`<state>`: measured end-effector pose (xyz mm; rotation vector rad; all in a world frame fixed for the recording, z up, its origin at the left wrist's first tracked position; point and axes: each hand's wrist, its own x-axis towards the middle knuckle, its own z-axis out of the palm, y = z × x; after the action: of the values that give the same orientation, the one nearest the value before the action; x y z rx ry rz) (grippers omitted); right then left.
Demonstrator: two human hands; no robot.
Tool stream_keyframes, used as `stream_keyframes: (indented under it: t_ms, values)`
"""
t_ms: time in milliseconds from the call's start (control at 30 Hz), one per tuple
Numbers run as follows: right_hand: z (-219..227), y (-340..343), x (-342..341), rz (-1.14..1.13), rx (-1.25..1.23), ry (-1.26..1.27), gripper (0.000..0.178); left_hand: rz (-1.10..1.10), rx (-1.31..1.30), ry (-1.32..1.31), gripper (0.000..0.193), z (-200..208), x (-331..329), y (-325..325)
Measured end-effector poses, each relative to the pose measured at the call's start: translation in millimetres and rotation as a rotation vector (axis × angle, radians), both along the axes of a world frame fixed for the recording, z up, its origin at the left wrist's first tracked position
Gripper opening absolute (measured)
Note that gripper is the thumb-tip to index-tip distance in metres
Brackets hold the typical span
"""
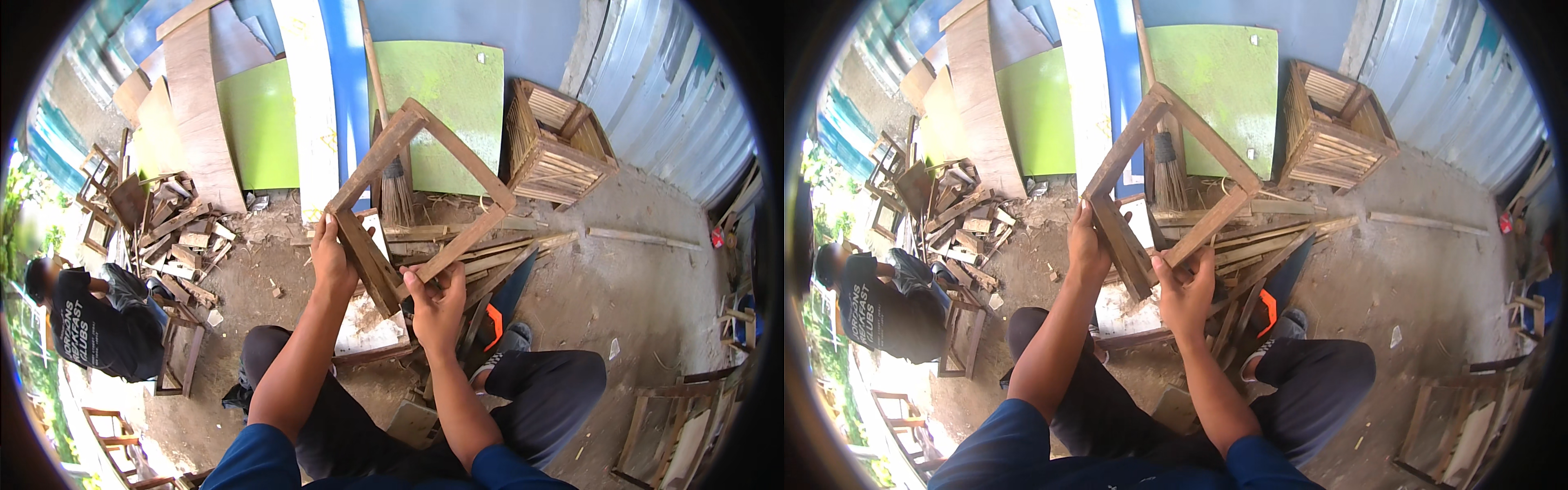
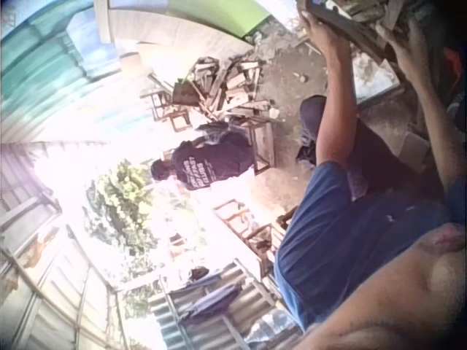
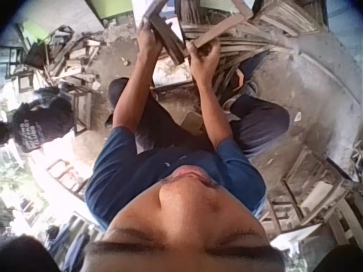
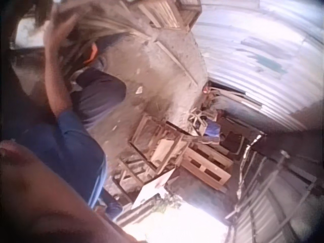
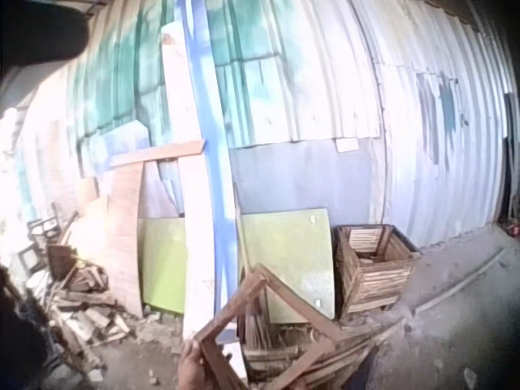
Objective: The person assembles a small wooden frame by hand, aligning pieces and securing them with a hammer and nails. They repeatedly adjust the frame and hammer nails into the joints to hold the structure together.
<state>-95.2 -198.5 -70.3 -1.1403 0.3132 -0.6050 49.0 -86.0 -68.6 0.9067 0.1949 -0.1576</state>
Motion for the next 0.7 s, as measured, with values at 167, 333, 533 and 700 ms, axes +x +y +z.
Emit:
stream_keyframes:
  t_ms: [167, 333, 533, 700]
  values:
    - [-10, -21, 17, -0.020, 0.110, -0.032, 0.033, 0.168, 0.236, -0.036, 0.034, -2, 10, -15]
    - [-53, -81, 32, -0.198, 0.129, 0.025, 0.038, 0.277, 0.090, 0.048, 0.027, -11, 22, -12]
    - [-154, -178, 34, -0.354, 0.472, 0.352, 0.040, 0.325, 0.225, 0.219, 0.013, -15, 29, 0]
    - [-251, -190, 28, -0.377, 0.538, 0.504, 0.041, 0.231, 0.305, 0.171, 0.014, -3, 33, 10]
